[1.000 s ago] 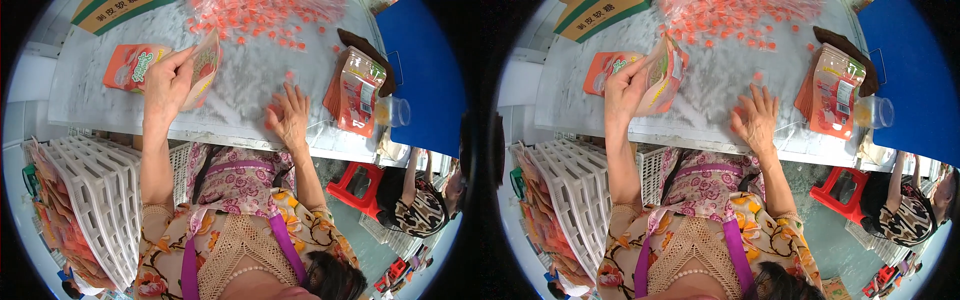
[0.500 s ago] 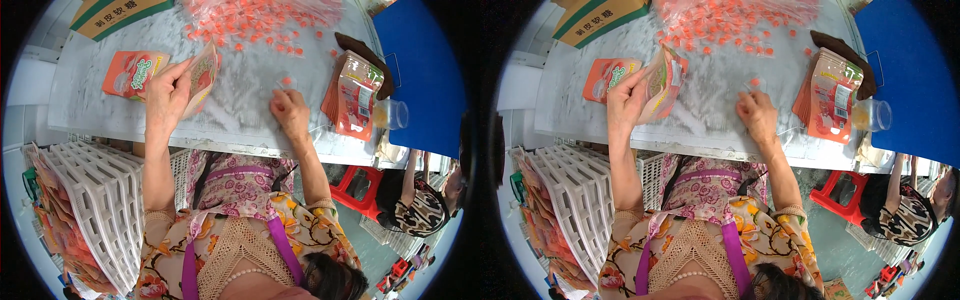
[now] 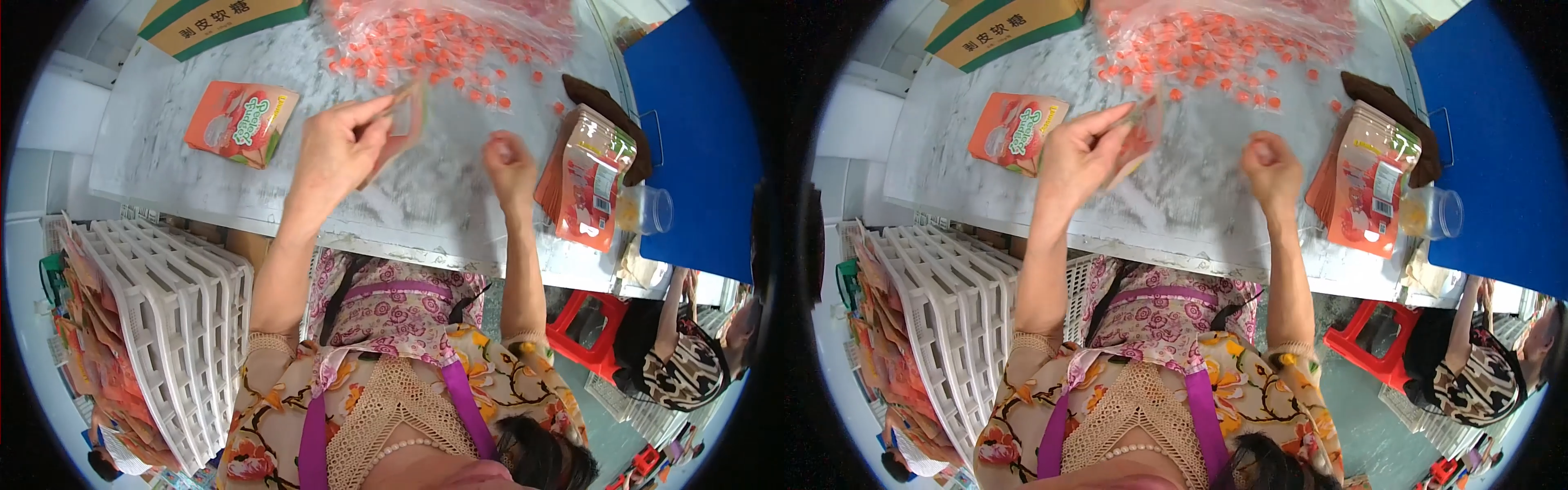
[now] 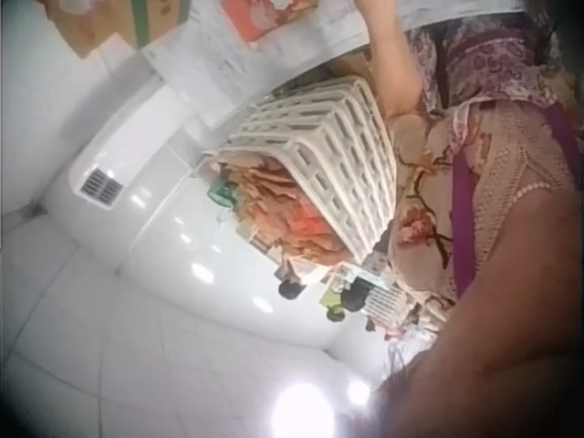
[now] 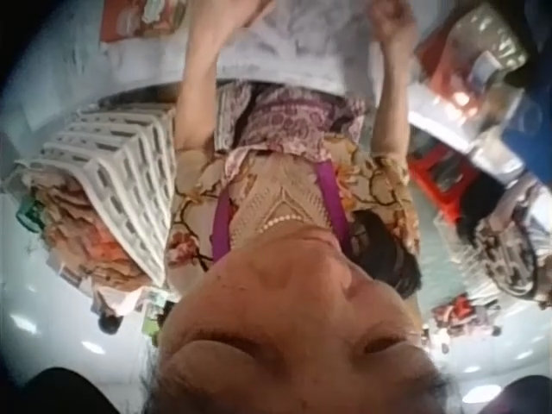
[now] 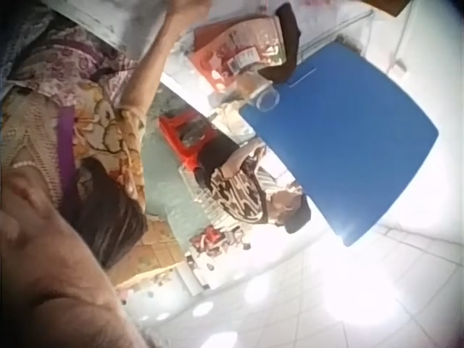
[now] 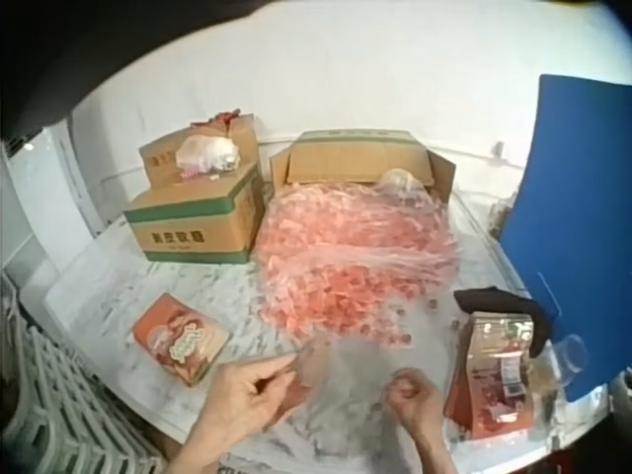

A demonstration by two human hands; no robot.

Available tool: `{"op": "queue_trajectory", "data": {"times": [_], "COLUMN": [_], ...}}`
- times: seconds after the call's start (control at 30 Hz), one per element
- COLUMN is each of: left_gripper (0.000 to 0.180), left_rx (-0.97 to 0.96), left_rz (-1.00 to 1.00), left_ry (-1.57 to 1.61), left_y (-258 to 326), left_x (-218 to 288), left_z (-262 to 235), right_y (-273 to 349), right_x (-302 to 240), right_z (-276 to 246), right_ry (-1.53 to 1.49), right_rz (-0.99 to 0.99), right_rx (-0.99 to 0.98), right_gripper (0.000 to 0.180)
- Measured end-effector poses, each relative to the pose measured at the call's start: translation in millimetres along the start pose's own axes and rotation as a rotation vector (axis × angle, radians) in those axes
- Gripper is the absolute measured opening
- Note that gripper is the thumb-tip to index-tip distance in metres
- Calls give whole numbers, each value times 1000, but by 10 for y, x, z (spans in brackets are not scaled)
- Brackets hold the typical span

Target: Packaging small pieces of fudge into retail bags at a workbench.

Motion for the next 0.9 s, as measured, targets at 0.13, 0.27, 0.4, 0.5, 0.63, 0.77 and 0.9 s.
{"op": "queue_trajectory", "data": {"times": [0.13,0.27,0.4,0.5,0.63,0.77,0.9], "left_gripper": [24,24,23,22,21,22,24], "left_rx": [-22,-44,-6,-47,16,-1,28], "left_rz": [-35,-62,-85,-238,-168,-345,-179], "left_ry": [3,-25,-48,4,81,195,188], "left_y": [32,41,5,13,46,58,70], "left_x": [125,150,224,163,68,185,206], "left_z": [191,393,425,453,491,477,520], "right_y": [8,26,144,195,257,268,267], "right_x": [-849,-1426,-1351,-1296,-1290,-1131,-1162], "right_z": [-210,35,280,331,422,408,388], "right_ry": [-1039,-1318,-1094,-894,-756,-794,-709], "right_rz": [250,201,127,54,-1,-2,-80], "right_rx": [279,332,392,375,300,254,224], "right_gripper": [27,30,28,25,20,15,22]}}
Point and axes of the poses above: each hand's wrist, its own y-axis away from the middle knuckle, its own z-axis out of the palm, x = y × z, the point moved 6 cm from there along -y, towards the middle knuckle, and after that the axes turned 6 degrees about x, right-handed, at the moved point
